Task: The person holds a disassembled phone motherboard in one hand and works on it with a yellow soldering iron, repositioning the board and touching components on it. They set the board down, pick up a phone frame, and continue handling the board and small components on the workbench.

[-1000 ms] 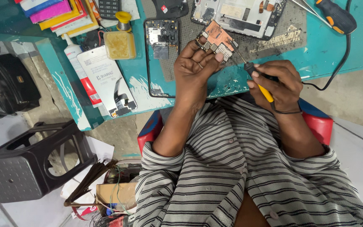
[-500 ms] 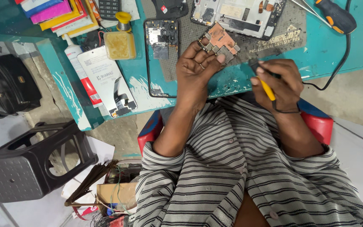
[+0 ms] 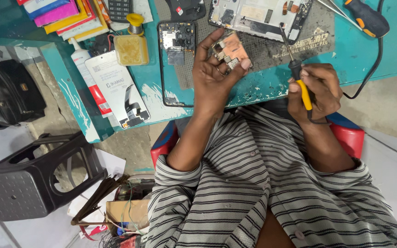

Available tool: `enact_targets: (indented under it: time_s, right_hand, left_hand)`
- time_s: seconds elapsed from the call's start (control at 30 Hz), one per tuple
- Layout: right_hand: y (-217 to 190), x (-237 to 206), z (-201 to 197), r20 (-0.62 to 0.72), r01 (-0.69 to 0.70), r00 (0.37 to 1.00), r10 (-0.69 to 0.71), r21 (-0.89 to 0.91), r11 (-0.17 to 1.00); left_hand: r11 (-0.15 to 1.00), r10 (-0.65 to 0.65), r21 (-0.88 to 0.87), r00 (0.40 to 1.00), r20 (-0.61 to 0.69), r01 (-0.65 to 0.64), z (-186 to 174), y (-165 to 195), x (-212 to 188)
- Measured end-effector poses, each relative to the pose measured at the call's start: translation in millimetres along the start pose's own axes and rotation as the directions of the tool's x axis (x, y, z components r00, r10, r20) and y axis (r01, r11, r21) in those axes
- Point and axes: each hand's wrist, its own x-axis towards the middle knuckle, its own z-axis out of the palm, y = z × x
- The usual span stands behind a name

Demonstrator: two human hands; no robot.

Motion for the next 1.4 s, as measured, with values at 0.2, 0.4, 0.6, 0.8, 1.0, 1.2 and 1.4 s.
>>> enact_targets:
  time_s: [0.2,0.4,0.6,0.8,1.0,1.2,1.4]
  right_hand:
    - [1,-3,-1,0.004,0.002,1.000,-0.002,0.015,1.000]
    - [-1,-2,-2,0.021,0.018,1.000,-0.018,0.005,1.000]
    - [-6,9,-3,0.144,0.099,0.984,-0.102,0.026,0.995]
    - [-11,19,-1,0.179,0.131,0.974,-0.138,0.050,0.990]
    - [-15,22,-2,0.219,0.116,0.969,-0.119,0.023,0.993]
    - [-14,19,-2,0.206,0.118,0.972,-0.116,0.002,0.993]
    - [-13,18,-2,0.202,0.123,0.972,-0.119,-0.009,0.992]
  left_hand:
    - [0.993,0.065,0.091,0.996,0.054,-0.070,-4,-6,2]
    - [0.914,-0.007,0.404,0.998,0.060,-0.018,-3,1,-3]
    - [0.960,-0.014,0.280,0.991,0.131,-0.023,2,9,-5]
    - [0.927,0.002,0.369,0.985,0.175,-0.068,3,13,-7]
    - [0.906,0.025,0.411,0.982,0.186,-0.101,4,14,-7]
    - [0.965,-0.027,0.261,0.980,0.199,-0.027,-1,10,-8]
    - [0.952,0.019,0.300,0.991,0.136,-0.060,-3,2,-9]
